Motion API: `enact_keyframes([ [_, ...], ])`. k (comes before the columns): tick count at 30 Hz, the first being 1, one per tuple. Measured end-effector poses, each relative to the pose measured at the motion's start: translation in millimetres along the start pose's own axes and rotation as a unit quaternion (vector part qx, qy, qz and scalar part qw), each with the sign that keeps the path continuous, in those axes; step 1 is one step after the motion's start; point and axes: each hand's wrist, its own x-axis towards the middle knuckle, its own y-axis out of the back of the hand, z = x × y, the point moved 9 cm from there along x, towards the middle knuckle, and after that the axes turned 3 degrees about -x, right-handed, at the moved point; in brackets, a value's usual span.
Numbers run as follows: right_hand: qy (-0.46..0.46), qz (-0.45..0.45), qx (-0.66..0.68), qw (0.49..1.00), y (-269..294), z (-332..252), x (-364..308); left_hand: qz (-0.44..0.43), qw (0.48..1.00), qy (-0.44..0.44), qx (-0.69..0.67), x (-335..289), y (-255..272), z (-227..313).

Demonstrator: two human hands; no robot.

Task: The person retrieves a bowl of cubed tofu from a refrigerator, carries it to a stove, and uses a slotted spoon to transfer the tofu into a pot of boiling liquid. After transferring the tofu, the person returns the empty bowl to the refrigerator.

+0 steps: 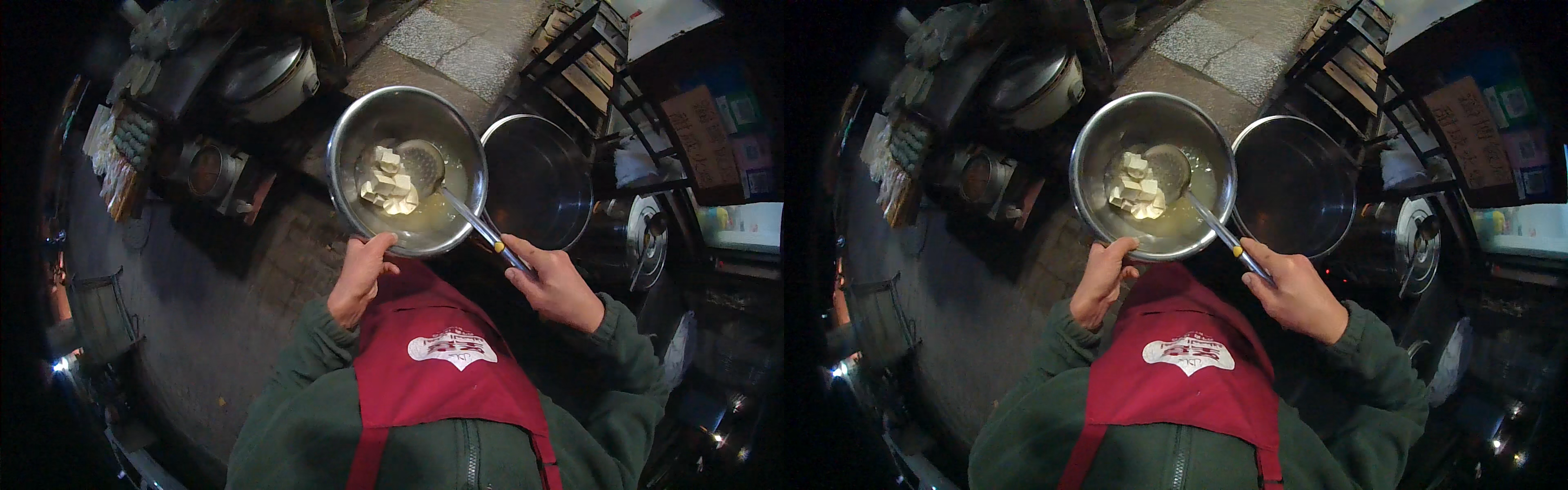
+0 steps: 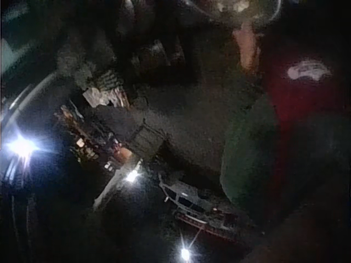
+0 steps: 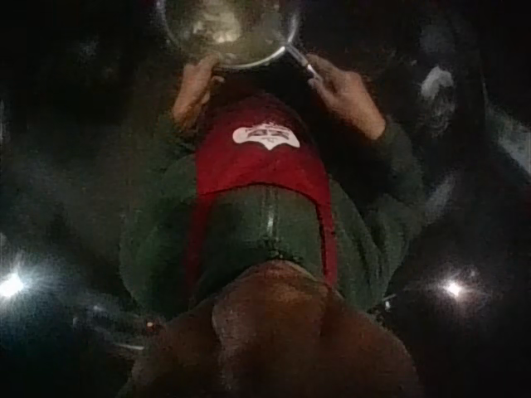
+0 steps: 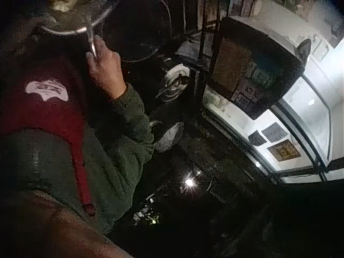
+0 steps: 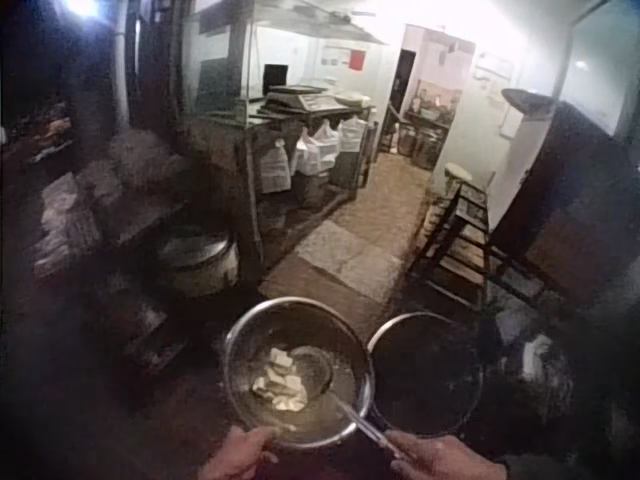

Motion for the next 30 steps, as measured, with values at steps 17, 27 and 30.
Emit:
enact_keyframes([
  [17,0.046,-0.015,-0.024,0.999,16,-19,-19,0.001,0.998,-0.045,-0.036,-5,-8,14],
  [27,0.100,0.189,-0.254,0.943,71,-48,-52,-0.016,0.996,-0.092,-0.011,-13,-7,25],
  [30,0.123,0.220,-0.296,0.921,78,-50,-38,-0.039,0.997,-0.063,-0.004,-13,-9,30],
])
